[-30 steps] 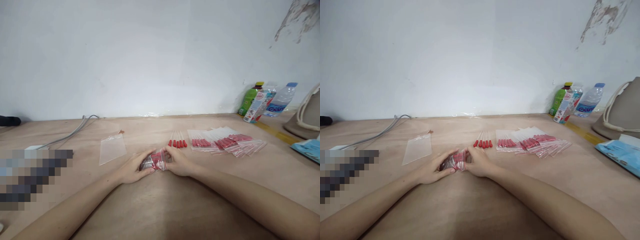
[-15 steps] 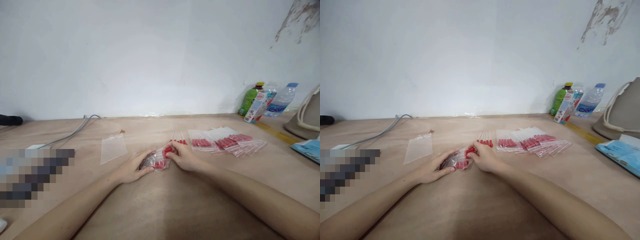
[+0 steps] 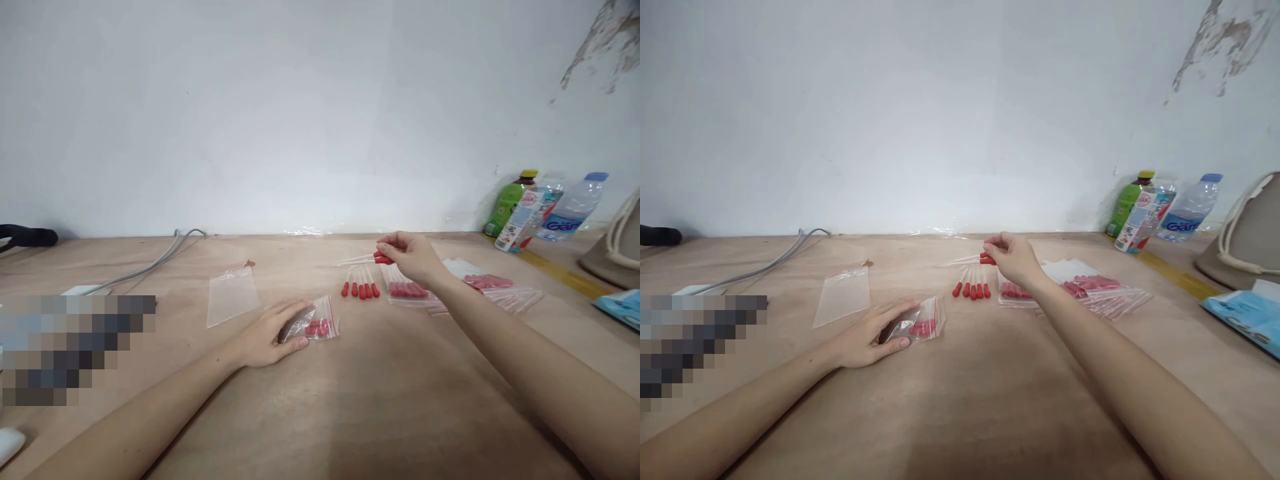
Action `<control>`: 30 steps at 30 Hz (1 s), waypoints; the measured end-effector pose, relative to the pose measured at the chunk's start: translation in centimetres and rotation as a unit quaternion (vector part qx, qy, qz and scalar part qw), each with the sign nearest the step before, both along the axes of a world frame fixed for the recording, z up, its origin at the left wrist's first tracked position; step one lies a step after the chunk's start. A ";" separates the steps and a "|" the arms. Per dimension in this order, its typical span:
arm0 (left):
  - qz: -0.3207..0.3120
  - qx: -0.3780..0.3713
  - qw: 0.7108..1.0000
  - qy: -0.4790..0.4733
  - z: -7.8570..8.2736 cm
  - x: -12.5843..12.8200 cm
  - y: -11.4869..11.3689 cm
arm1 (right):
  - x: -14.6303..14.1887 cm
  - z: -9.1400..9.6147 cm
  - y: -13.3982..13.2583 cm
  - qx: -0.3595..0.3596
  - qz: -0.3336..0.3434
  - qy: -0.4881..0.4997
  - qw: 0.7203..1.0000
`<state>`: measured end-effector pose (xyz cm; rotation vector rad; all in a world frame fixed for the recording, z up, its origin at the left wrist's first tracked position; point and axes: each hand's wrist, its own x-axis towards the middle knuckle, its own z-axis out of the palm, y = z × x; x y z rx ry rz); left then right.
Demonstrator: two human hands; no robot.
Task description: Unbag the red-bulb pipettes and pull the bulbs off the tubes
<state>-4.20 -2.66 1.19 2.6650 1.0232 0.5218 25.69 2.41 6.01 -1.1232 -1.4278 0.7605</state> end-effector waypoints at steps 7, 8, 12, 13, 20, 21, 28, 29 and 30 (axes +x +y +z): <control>0.022 0.009 1.000 0.008 0.2 -0.4 0.2 | -3.9 -3.7 2.4 0.361 -0.052 -0.397 0.842; 0.033 0.007 0.999 0.013 0.3 -0.5 0.2 | -4.5 -4.0 2.3 0.379 -0.023 -0.443 0.812; 0.074 0.005 0.997 0.014 0.4 -0.9 0.5 | -6.3 -4.9 1.4 0.413 0.069 -0.587 0.693; 0.078 0.008 0.997 0.010 0.3 -1.0 0.6 | -6.6 -5.0 1.1 0.410 0.080 -0.610 0.674; 0.090 0.021 0.996 0.008 -0.3 -1.1 0.9 | -7.8 -6.1 0.6 0.365 0.079 -0.670 0.642; 0.092 0.021 0.995 0.009 -0.3 -1.1 0.8 | -7.8 -6.2 0.7 0.356 0.074 -0.670 0.647; 0.089 0.028 0.996 0.007 -0.3 -1.0 0.8 | -7.6 -6.1 0.2 0.312 0.040 -0.647 0.694; 0.088 0.029 0.996 0.007 -0.3 -1.0 0.8 | -7.4 -6.1 0.0 0.307 0.033 -0.637 0.706; 0.088 0.029 0.996 0.007 -0.3 -1.0 0.8 | -7.1 -6.1 -0.2 0.304 0.026 -0.620 0.723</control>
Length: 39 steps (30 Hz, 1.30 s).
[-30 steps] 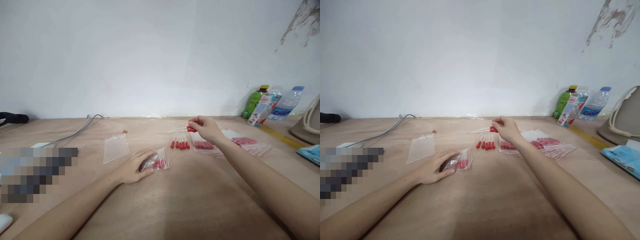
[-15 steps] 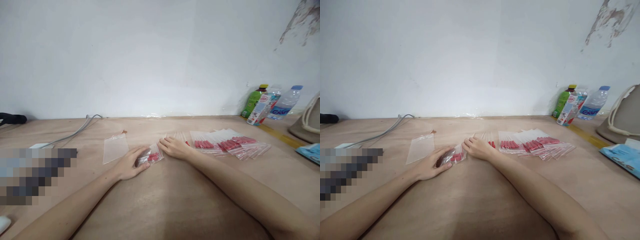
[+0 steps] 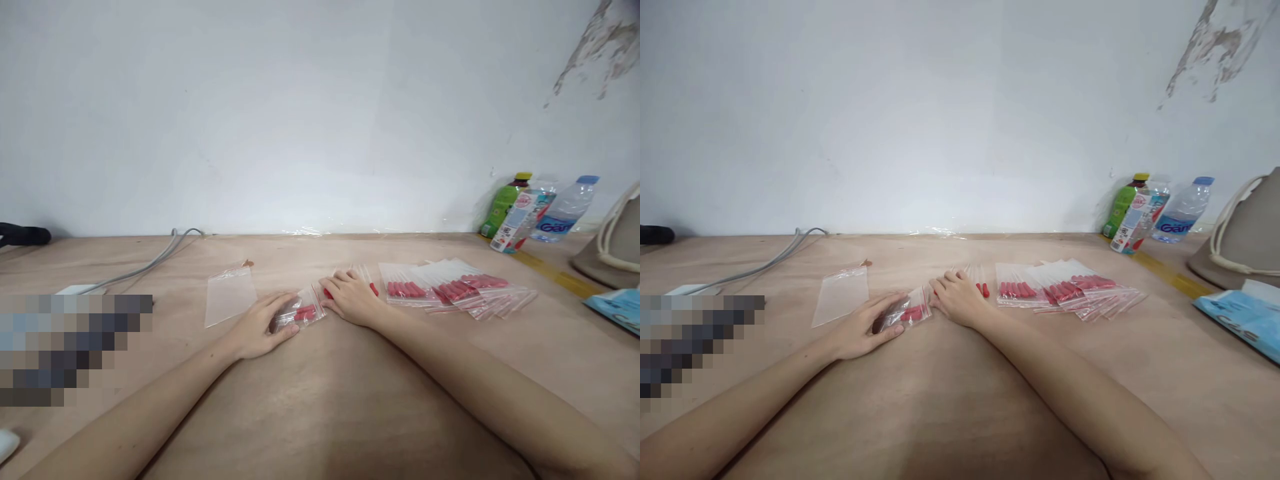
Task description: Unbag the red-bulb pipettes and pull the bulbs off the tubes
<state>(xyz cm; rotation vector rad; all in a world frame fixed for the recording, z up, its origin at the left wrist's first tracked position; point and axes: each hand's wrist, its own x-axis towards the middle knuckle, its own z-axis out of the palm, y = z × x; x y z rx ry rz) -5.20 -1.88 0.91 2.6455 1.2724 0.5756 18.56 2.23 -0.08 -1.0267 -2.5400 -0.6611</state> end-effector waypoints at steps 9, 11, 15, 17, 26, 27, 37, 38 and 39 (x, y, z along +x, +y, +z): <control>-0.042 -0.021 0.999 0.014 0.4 -0.1 -0.2 | 1.8 -0.8 -3.2 -0.111 0.049 0.309 0.943; -0.064 -0.030 0.997 0.020 0.5 -0.1 -0.2 | 1.4 -0.6 -4.0 -0.158 0.070 0.309 0.935; -0.092 -0.043 0.994 0.028 0.5 -0.2 -0.3 | 0.3 0.2 -4.9 -0.233 0.064 0.268 0.933; -0.107 -0.043 0.993 0.033 0.5 -0.2 -0.4 | -0.2 0.5 -5.1 -0.263 0.065 0.246 0.931; -0.112 -0.051 0.985 0.124 0.6 -0.6 -0.3 | -1.7 0.6 -6.1 -0.316 0.057 0.291 0.901; -0.112 -0.053 0.983 0.136 0.7 -0.7 -0.3 | -1.8 0.7 -6.3 -0.311 0.060 0.296 0.901; -0.117 -0.054 0.979 0.155 0.6 -0.7 0.0 | -1.6 0.4 -6.7 -0.329 0.108 0.348 0.871; -0.115 -0.058 0.979 0.157 0.7 -0.7 -0.1 | -1.5 0.3 -6.6 -0.350 0.114 0.368 0.854; -0.113 -0.060 0.979 0.159 0.8 -0.7 -0.1 | -1.5 0.3 -6.6 -0.371 0.113 0.389 0.835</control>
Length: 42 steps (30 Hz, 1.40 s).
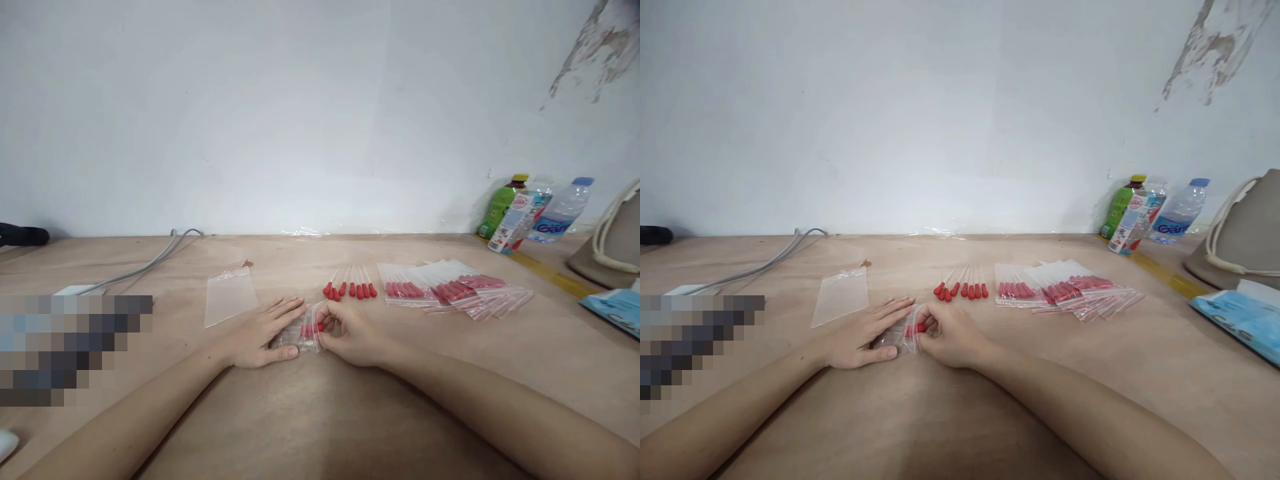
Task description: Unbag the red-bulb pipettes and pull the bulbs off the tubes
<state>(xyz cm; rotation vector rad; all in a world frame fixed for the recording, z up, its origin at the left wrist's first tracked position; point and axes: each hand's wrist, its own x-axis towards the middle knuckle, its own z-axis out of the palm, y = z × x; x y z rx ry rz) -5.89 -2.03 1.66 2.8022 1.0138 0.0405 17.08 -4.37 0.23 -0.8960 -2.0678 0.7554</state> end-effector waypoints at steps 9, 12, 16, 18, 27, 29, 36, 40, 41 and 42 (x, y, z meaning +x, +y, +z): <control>-0.012 -0.037 0.999 -0.012 1.2 0.1 -0.3 | 4.1 3.3 2.0 -0.263 0.058 0.098 0.958; -0.016 -0.065 0.998 0.006 1.7 -0.2 -0.1 | 7.4 4.7 3.8 -0.262 0.020 0.111 0.958; 0.029 -0.111 0.993 -0.002 2.1 -0.4 0.1 | 11.5 5.6 6.2 -0.244 -0.095 0.178 0.949; 0.080 -0.101 0.990 -0.060 1.9 -0.1 0.3 | 12.3 5.5 7.0 -0.189 -0.129 0.224 0.947; 0.159 0.010 0.973 -0.168 0.2 2.0 0.4 | 5.3 2.8 7.9 0.114 -0.161 0.128 0.972; 0.173 -0.013 0.970 -0.173 0.4 1.8 0.6 | 3.1 2.3 8.0 0.179 -0.142 0.016 0.973; 0.406 0.125 0.864 -0.271 1.3 -4.6 5.7 | -1.4 1.3 8.6 0.255 -0.079 -0.187 0.945; 0.499 0.139 0.844 -0.137 1.1 -8.3 7.2 | -1.9 0.9 8.5 0.269 -0.071 -0.243 0.929; 0.506 0.135 0.845 -0.110 0.9 -8.7 7.2 | -1.9 0.9 8.4 0.271 -0.074 -0.254 0.926; 0.507 0.130 0.847 -0.091 0.6 -9.0 7.2 | -1.9 0.9 8.2 0.272 -0.078 -0.263 0.922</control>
